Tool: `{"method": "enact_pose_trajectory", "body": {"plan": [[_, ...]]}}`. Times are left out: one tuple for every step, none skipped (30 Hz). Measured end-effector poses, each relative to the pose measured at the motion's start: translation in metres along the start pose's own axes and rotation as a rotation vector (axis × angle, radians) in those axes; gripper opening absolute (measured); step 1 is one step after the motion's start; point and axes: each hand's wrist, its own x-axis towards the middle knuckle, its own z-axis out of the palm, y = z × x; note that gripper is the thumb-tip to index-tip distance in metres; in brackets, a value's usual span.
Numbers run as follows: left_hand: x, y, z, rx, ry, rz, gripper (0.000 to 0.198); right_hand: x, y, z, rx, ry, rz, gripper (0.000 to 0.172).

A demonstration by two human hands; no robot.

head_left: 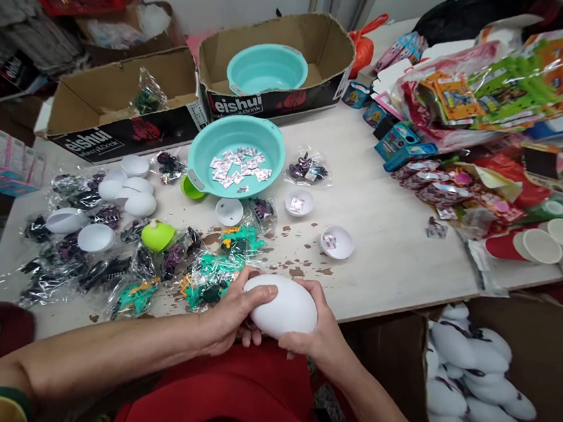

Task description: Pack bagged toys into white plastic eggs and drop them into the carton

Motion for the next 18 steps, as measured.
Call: {"method": "enact_pose_trajectory", "body": {"plan": [[0.001,0.000,-0.001,0.010,-0.014,-0.002,0.057,0.001,0.004,0.001,0.033,-0.003,0.001,0.098],[0.003,0.000,-0.001,0.031,-0.028,-0.005,0.058,0.002,0.010,0.003,0.076,-0.012,-0.002,0.100],[0.006,-0.001,-0.002,0.066,-0.042,-0.008,0.061,0.003,0.016,0.004,0.125,-0.020,-0.004,0.100],[0.009,-0.002,-0.003,0.114,-0.062,-0.017,0.064,0.003,0.024,0.006,0.177,-0.021,-0.004,0.101],[0.013,-0.003,-0.005,0.172,-0.095,-0.030,0.068,0.003,0.032,0.007,0.231,-0.007,-0.005,0.100],[0.018,-0.004,-0.007,0.234,-0.138,-0.042,0.073,0.002,0.041,0.005,0.289,0.027,-0.005,0.098],[0.023,-0.004,-0.011,0.306,-0.161,-0.040,0.077,-0.001,0.050,0.001,0.350,0.088,-0.006,0.093],[0.029,-0.004,-0.016,0.395,-0.143,-0.014,0.080,-0.005,0.057,-0.006,0.415,0.174,-0.008,0.087],[0.036,-0.003,-0.022,0.504,-0.070,0.046,0.082,-0.011,0.065,-0.017,0.481,0.289,-0.013,0.081],[0.044,0.000,-0.028,0.633,0.055,0.143,0.080,-0.018,0.071,-0.033,0.548,0.426,-0.027,0.075],[0.054,0.003,-0.035,0.779,0.202,0.268,0.077,-0.027,0.076,-0.052,0.611,0.575,-0.048,0.071],[0.065,0.008,-0.040,0.933,0.340,0.403,0.072,-0.037,0.081,-0.073,0.663,0.737,-0.079,0.068],[0.078,0.015,-0.045,1.085,0.441,0.525,0.067,-0.047,0.086,-0.096,0.698,0.890,-0.122,0.065],[0.091,0.022,-0.047,1.227,0.495,0.619,0.063,-0.058,0.090,-0.119,0.715,1.022,-0.164,0.062],[0.105,0.030,-0.046,1.354,0.522,0.674,0.063,-0.068,0.094,-0.142,0.723,1.135,-0.202,0.059],[0.119,0.038,-0.044,1.460,0.534,0.683,0.066,-0.078,0.097,-0.162,0.738,1.240,-0.223,0.059],[0.132,0.046,-0.040,1.545,0.543,0.649,0.069,-0.086,0.100,-0.181,0.756,1.339,-0.226,0.060],[0.144,0.053,-0.036,1.609,0.552,0.587,0.069,-0.094,0.102,-0.196,0.773,1.425,-0.219,0.061]]}}
